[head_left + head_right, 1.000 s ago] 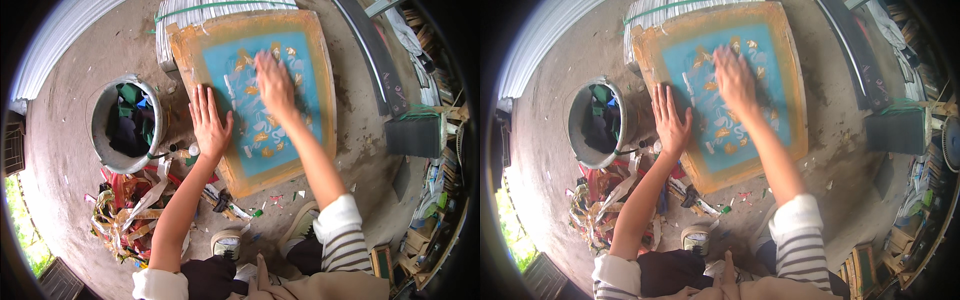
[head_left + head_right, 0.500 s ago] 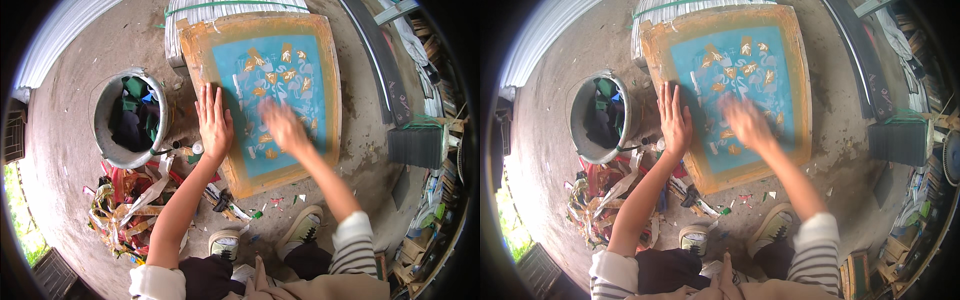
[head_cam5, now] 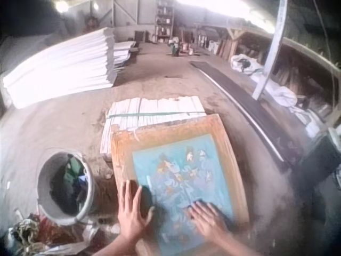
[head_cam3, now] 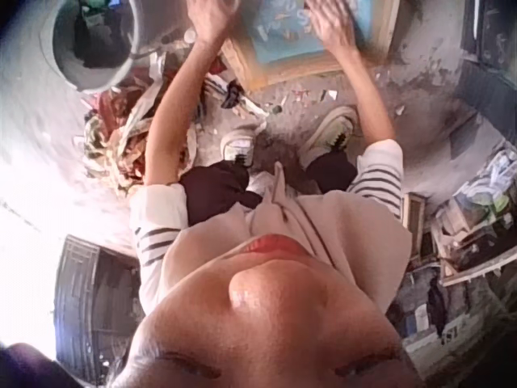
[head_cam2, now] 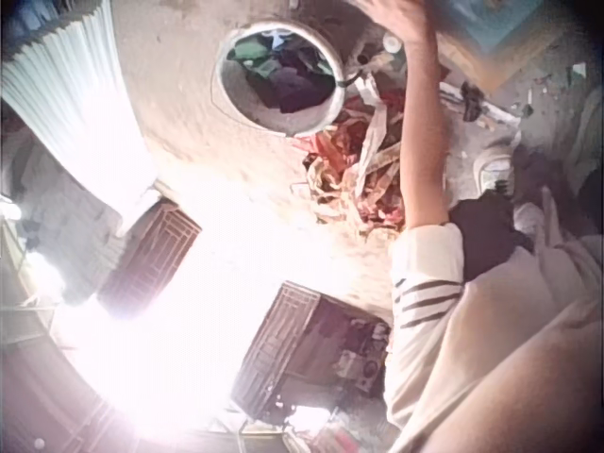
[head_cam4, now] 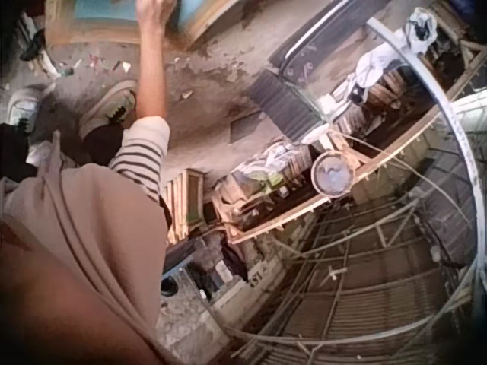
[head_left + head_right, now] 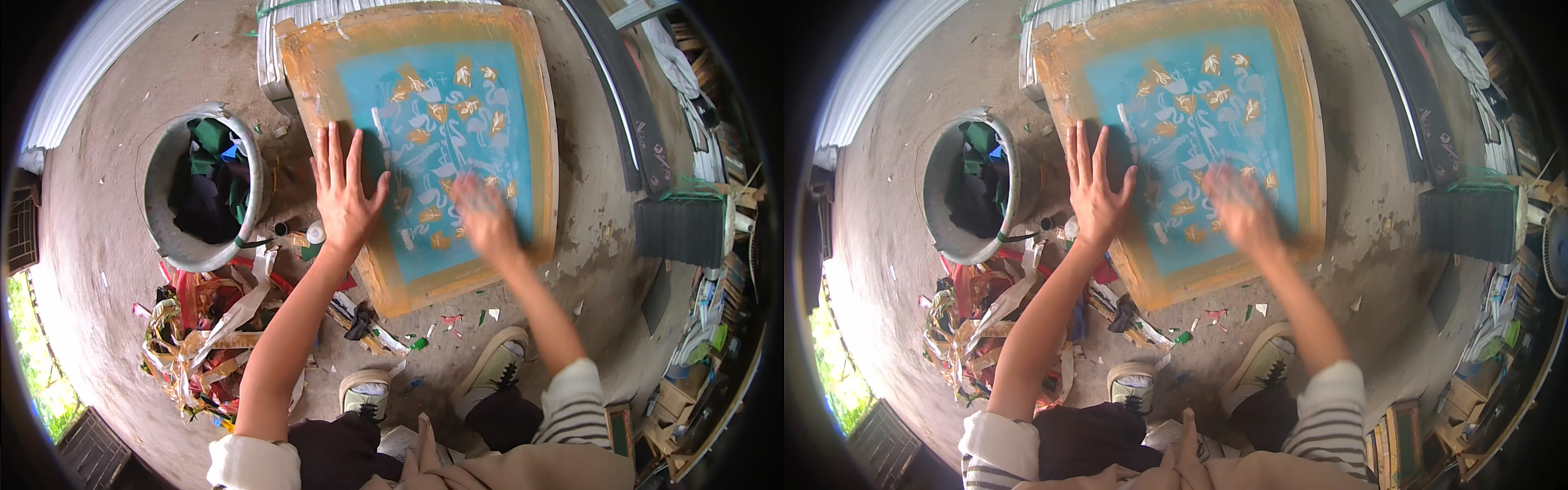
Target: The person sits on the floor and wipes a blue printing screen inside a wooden frame with a dark cloth. They repeatedly rub the surface, flip the frame over, and continue wiping the reverse side.
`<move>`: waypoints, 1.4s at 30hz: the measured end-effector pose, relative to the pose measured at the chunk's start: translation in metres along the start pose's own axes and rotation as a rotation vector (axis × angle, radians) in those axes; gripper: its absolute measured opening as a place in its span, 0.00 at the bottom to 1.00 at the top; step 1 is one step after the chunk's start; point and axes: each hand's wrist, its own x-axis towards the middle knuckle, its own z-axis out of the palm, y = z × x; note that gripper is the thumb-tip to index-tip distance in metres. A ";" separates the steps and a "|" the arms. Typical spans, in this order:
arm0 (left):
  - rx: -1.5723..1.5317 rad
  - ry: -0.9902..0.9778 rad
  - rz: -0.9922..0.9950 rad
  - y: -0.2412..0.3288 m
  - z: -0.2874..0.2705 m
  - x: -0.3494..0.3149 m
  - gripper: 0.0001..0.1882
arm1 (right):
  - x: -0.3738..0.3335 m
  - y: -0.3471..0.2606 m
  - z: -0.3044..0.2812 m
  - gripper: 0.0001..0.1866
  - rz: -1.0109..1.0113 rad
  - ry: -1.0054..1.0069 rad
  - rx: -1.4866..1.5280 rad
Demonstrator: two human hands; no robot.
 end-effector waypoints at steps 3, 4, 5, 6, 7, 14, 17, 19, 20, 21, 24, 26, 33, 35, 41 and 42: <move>0.055 -0.037 0.016 0.008 0.004 0.001 0.35 | 0.099 0.051 -0.010 0.24 0.279 0.310 0.015; 0.090 -0.047 0.025 0.011 0.005 0.002 0.34 | 0.118 0.051 -0.006 0.25 0.361 0.364 0.004; 0.109 -0.055 -0.002 0.011 0.007 0.001 0.31 | 0.121 0.037 0.001 0.26 0.394 0.388 -0.056; 0.127 -0.052 0.009 0.010 0.008 0.001 0.30 | 0.120 0.018 0.011 0.26 0.428 0.413 -0.113; 0.158 -0.049 0.013 0.002 0.006 -0.001 0.29 | 0.106 -0.020 0.019 0.27 0.376 0.344 0.037; 0.080 0.003 0.044 -0.004 0.002 -0.002 0.26 | -0.023 -0.063 0.013 0.24 -0.220 0.016 0.127; 0.061 0.017 0.048 0.000 0.004 -0.001 0.26 | 0.077 0.016 -0.004 0.24 0.213 0.263 -0.034; 0.032 0.024 0.057 0.007 0.007 0.002 0.26 | 0.129 0.058 -0.016 0.25 0.314 0.386 -0.033; 0.038 0.018 0.051 0.006 0.006 0.002 0.26 | 0.131 0.049 -0.012 0.25 0.348 0.405 -0.049; 0.035 0.012 0.046 0.008 0.007 0.001 0.26 | 0.127 0.037 -0.004 0.26 0.384 0.420 -0.073; 0.121 -0.008 0.024 -0.008 -0.002 -0.004 0.28 | 0.067 -0.058 0.020 0.28 0.425 0.255 0.115; 0.068 -0.014 0.037 -0.009 0.000 -0.002 0.28 | -0.025 -0.104 0.025 0.28 0.370 0.057 0.293; 0.032 0.033 0.075 0.007 0.008 0.001 0.27 | 0.010 0.030 0.002 0.28 0.628 0.253 -0.070; 0.049 0.012 0.070 -0.001 0.010 -0.003 0.28 | 0.030 0.004 0.017 0.29 0.791 0.292 -0.063; 0.026 0.040 0.071 -0.010 0.003 -0.002 0.27 | -0.058 -0.069 0.017 0.25 0.287 -0.067 -0.089; 0.013 0.032 0.077 -0.007 0.006 -0.006 0.27 | -0.048 -0.043 0.011 0.25 0.435 0.013 0.004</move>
